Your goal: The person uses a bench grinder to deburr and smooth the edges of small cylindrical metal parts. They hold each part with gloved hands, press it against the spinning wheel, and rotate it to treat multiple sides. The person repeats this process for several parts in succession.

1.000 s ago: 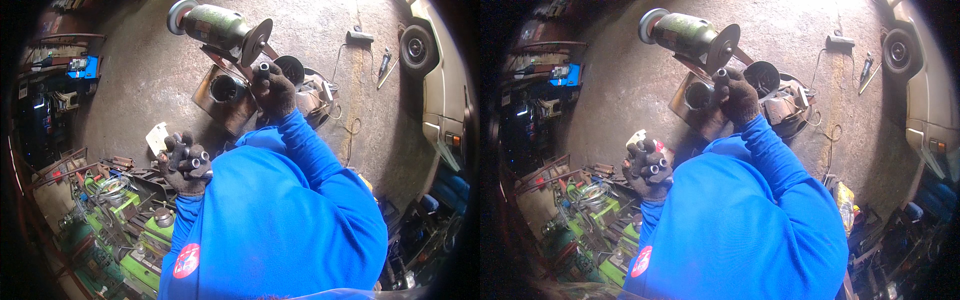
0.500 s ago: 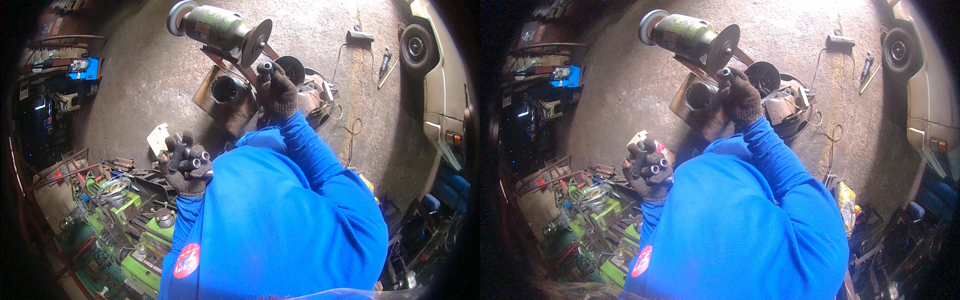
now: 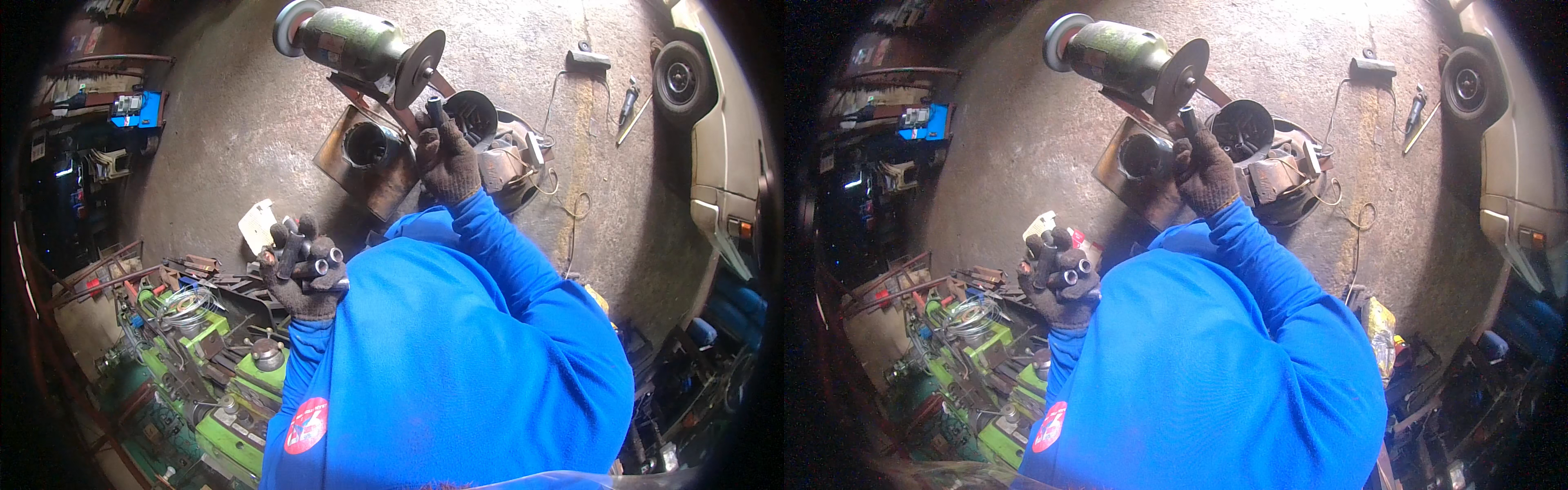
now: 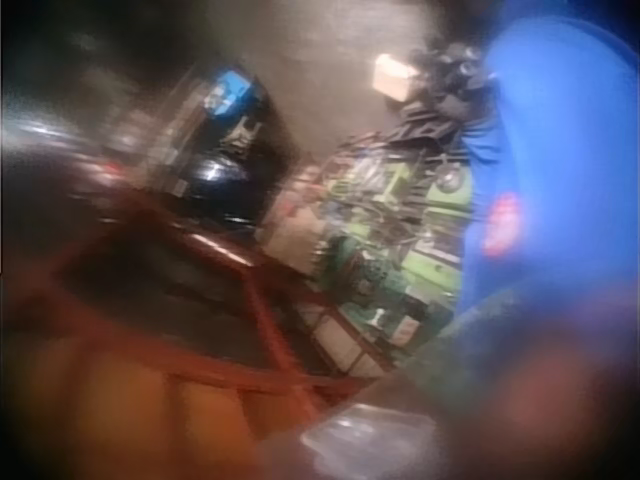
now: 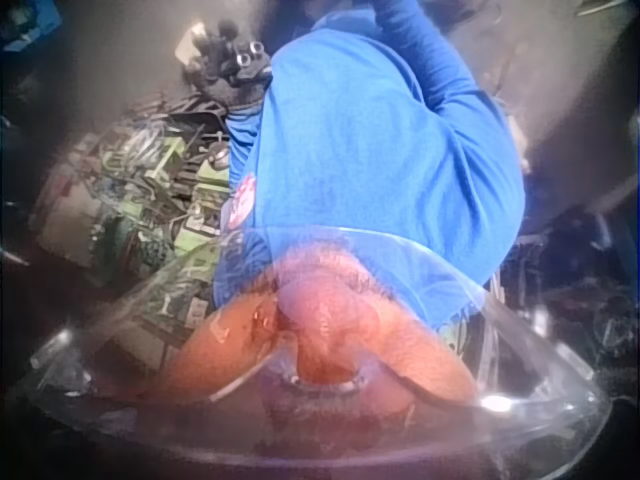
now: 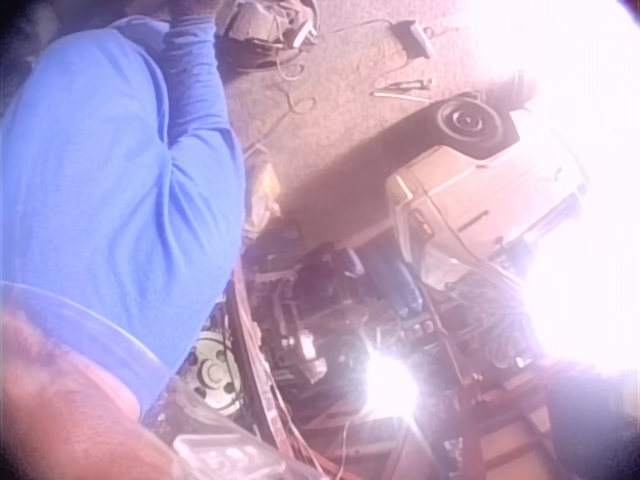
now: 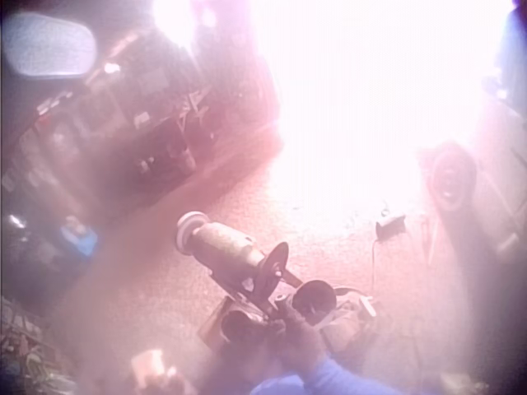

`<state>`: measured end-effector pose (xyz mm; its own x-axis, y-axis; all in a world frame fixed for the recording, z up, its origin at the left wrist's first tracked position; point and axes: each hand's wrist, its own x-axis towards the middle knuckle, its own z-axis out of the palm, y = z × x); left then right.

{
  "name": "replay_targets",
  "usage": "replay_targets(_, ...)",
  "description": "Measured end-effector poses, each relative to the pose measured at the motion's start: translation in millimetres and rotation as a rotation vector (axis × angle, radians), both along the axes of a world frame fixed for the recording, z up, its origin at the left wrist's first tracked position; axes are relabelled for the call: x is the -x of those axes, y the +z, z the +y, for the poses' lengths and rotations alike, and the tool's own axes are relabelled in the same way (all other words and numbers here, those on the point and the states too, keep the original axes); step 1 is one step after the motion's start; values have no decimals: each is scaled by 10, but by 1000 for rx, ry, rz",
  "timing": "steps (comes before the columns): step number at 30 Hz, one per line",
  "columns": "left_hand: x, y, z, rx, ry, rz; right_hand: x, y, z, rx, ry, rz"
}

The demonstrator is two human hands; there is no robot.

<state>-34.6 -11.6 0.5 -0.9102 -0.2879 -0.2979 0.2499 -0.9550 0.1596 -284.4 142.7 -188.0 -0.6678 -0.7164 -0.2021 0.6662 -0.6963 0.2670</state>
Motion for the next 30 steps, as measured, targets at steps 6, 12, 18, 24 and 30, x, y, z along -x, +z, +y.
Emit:
replay_targets(6, -56, -43, -40, 18, -8, -38, 6, 100, -17, 17, 19, -61)
replay_targets(12, 32, 50, 37, 72, 77, -96, 46, -19, -1, 134, 77, -71)
replay_targets(18, -58, -71, -66, 23, -35, -23, 21, 20, 1, 86, 70, -78)
replay_targets(24, 13, 2, -30, -41, -50, 46, 14, 171, 14, -49, 69, -102)
replay_targets(30, -26, -67, -65, -16, -77, 95, -61, 95, 12, -91, -5, 48)
